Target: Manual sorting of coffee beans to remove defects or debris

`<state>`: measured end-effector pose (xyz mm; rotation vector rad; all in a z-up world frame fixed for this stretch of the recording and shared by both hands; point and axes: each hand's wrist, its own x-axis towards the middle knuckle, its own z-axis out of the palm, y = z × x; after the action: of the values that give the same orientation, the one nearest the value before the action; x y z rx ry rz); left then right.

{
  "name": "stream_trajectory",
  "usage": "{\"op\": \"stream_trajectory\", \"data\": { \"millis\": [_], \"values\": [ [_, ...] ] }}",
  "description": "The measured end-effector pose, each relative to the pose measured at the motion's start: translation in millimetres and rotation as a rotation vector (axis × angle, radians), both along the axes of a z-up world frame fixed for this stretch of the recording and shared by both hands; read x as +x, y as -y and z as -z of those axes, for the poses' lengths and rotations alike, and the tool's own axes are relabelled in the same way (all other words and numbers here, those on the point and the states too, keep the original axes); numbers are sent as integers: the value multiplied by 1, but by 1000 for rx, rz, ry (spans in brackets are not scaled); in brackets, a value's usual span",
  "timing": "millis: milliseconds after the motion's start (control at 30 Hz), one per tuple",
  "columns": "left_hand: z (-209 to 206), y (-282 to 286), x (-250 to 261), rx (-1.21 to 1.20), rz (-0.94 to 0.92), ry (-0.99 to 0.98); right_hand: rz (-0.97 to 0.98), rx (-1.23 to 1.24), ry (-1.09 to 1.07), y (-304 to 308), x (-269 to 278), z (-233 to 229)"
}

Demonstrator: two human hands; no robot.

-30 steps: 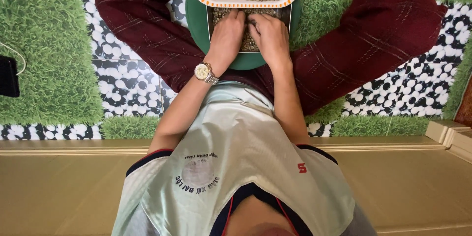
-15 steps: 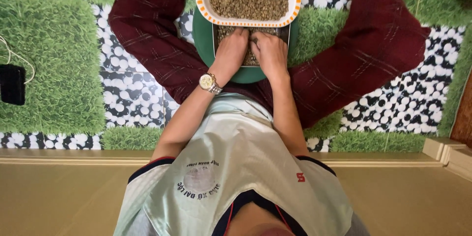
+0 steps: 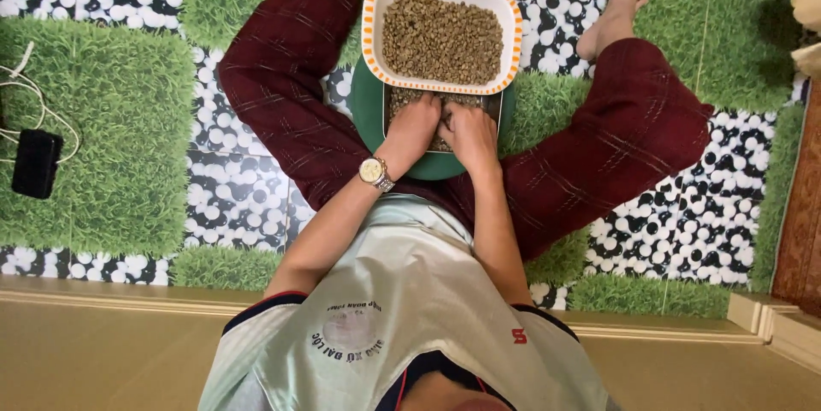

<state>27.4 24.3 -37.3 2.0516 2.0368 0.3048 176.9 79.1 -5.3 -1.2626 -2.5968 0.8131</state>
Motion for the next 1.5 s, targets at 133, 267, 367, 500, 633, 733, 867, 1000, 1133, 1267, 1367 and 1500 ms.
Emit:
{"op": "stream_trajectory", "data": {
  "millis": [133,267,367,500,633,733,867,1000,1133,1267,1367,1500],
  "values": [
    [-15,4,-3,3,14,58,-36,1,12,-1,-1,-3],
    [-26,6,-3,-4,28,81,-40,-22,-4,-1,0,-10],
    [-27,8,-4,-14,34,117,-44,-30,-18,0,2,-13],
    [-35,10,-6,-63,29,162,-50,-17,-5,1,3,-12],
    [-22,8,-9,-37,34,160,-42,-1,-53,6,4,-34],
    [-33,14,-10,-14,35,143,-65,-1,-180,8,5,-47],
    [-94,29,-14,43,30,239,-68,-9,-327,8,5,-58],
    [-128,23,-34,98,-28,309,-28,34,-506,-9,-5,-50],
    [-142,3,-52,263,-77,238,51,142,-639,-28,-18,-44],
    [-136,4,-52,351,-88,228,9,195,-542,-20,-9,-50],
    [-102,19,-40,287,-47,262,-102,115,-417,-4,2,-50],
    [-47,30,-30,181,-10,239,-173,58,-280,11,1,-73]
  ]
}}
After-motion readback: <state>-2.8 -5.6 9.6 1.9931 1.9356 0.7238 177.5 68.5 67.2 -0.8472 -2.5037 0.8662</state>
